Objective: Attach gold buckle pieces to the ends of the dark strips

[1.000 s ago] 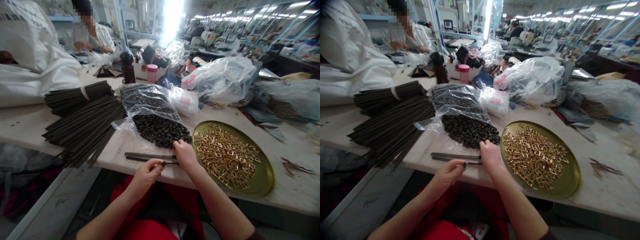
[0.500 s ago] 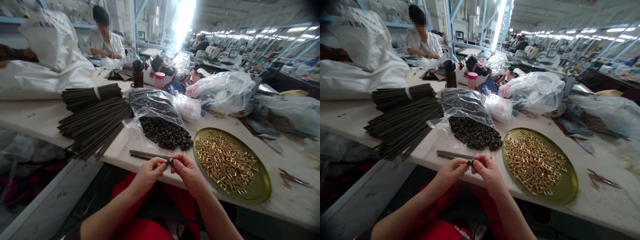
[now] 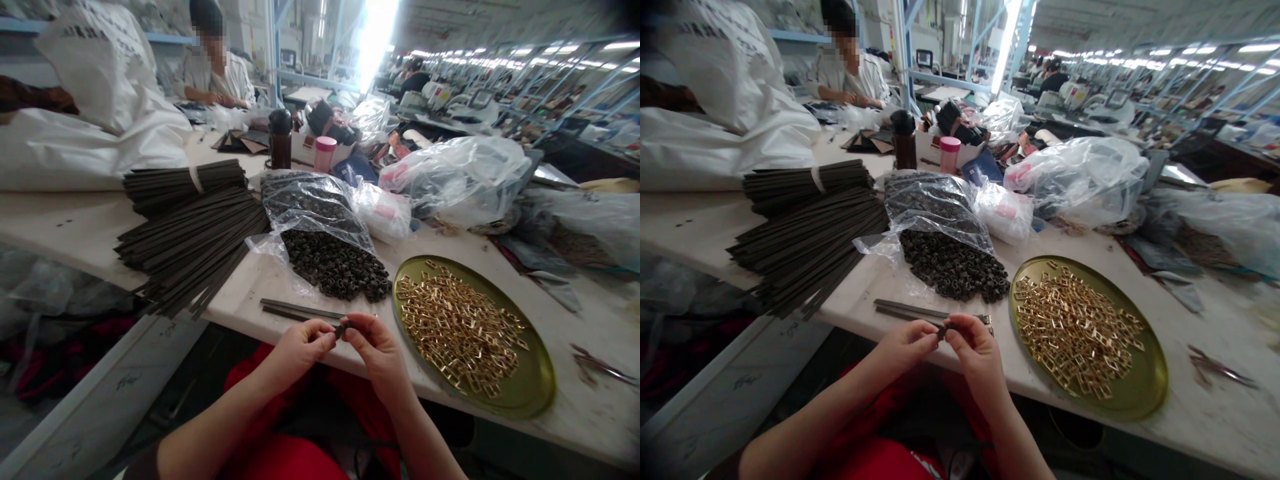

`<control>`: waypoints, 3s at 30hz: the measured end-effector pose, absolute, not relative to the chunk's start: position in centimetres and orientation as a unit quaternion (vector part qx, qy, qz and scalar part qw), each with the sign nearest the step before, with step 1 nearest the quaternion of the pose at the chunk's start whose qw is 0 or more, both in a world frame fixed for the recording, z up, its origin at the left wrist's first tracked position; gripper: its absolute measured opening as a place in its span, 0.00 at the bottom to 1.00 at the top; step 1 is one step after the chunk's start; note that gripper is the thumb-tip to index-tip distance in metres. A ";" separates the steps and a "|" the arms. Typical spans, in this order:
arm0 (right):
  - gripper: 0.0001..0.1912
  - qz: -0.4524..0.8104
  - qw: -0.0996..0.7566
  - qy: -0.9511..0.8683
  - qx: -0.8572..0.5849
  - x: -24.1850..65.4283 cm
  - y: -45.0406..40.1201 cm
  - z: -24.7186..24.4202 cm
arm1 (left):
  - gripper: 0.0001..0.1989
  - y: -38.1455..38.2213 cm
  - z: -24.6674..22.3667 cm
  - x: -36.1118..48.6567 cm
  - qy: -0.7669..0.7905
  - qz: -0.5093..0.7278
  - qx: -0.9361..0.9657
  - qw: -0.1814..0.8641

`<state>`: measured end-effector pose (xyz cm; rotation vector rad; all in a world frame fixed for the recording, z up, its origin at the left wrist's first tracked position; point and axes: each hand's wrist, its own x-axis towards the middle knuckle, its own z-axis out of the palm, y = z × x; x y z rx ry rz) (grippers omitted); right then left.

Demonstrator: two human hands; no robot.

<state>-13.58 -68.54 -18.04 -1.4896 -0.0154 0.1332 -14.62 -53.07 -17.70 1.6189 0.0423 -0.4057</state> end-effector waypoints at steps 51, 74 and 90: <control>0.10 0.088 0.736 0.045 -0.670 -16.5 -67.3 -18.2 | 0.11 -54.1 -16.4 -16.2 -0.026 -0.101 0.825 0.555; 0.11 0.280 0.862 0.075 -0.415 -17.3 -67.5 -18.4 | 0.14 -54.0 -16.8 -16.7 0.039 -0.089 0.735 0.671; 0.17 0.292 0.870 0.059 -0.393 -17.3 -68.5 -17.9 | 0.15 -53.9 -15.9 -17.5 0.001 -0.227 0.693 0.684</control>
